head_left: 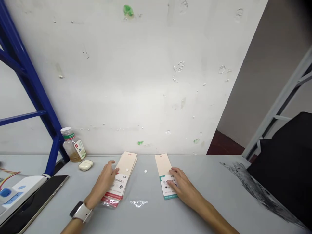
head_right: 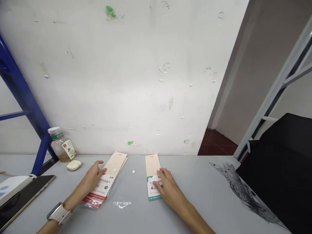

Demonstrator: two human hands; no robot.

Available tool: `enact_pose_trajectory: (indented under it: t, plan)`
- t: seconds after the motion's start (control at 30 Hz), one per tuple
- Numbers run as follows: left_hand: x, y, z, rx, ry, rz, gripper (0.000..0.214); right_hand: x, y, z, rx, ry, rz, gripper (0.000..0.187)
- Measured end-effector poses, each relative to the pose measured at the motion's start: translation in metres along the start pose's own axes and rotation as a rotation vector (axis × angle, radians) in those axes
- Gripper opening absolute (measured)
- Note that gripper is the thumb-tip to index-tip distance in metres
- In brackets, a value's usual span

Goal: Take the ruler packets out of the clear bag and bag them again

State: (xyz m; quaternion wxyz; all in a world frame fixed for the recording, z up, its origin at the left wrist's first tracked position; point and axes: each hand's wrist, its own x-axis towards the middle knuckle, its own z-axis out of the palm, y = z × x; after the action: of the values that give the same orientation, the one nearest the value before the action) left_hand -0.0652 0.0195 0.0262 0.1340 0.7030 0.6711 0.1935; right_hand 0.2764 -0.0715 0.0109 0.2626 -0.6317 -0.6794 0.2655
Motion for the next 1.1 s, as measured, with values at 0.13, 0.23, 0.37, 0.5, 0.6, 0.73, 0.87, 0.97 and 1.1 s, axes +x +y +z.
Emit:
enact_pose_trajectory:
  t: [0.13,0.23,0.37,0.5,0.6,0.73,0.87,0.97,1.1]
  plan:
    - [0.002,-0.001,0.004,0.039,-0.003,-0.039,0.049,0.001,0.000,-0.008,0.029,-0.020,0.084,0.049]
    - [0.003,0.000,0.008,0.097,0.003,-0.032,0.043,0.001,0.001,-0.017,0.083,-0.093,0.132,0.052]
    - [0.005,0.005,0.011,0.149,0.018,0.010,0.035,0.000,0.000,-0.025,0.116,-0.164,0.167,0.065]
    - [-0.002,0.015,0.010,0.172,-0.002,0.086,0.041,-0.003,-0.006,-0.024,0.035,-0.192,0.193,0.070]
    - [-0.012,0.026,0.012,0.212,-0.012,0.134,0.043,-0.004,-0.008,-0.022,-0.015,-0.196,0.178,0.067]
    - [-0.024,0.035,0.016,0.278,0.028,0.147,0.044,-0.005,-0.009,-0.023,-0.120,-0.166,0.145,0.065]
    - [-0.025,0.036,0.018,0.319,0.096,0.109,0.041,-0.005,-0.007,-0.023,-0.116,-0.139,0.126,0.056]
    - [-0.024,0.035,0.019,0.331,0.123,0.111,0.044,-0.005,-0.003,-0.021,-0.031,-0.114,0.151,0.046]
    - [-0.026,0.037,0.020,0.341,0.146,0.142,0.048,-0.001,0.004,-0.019,0.113,-0.089,0.152,0.030]
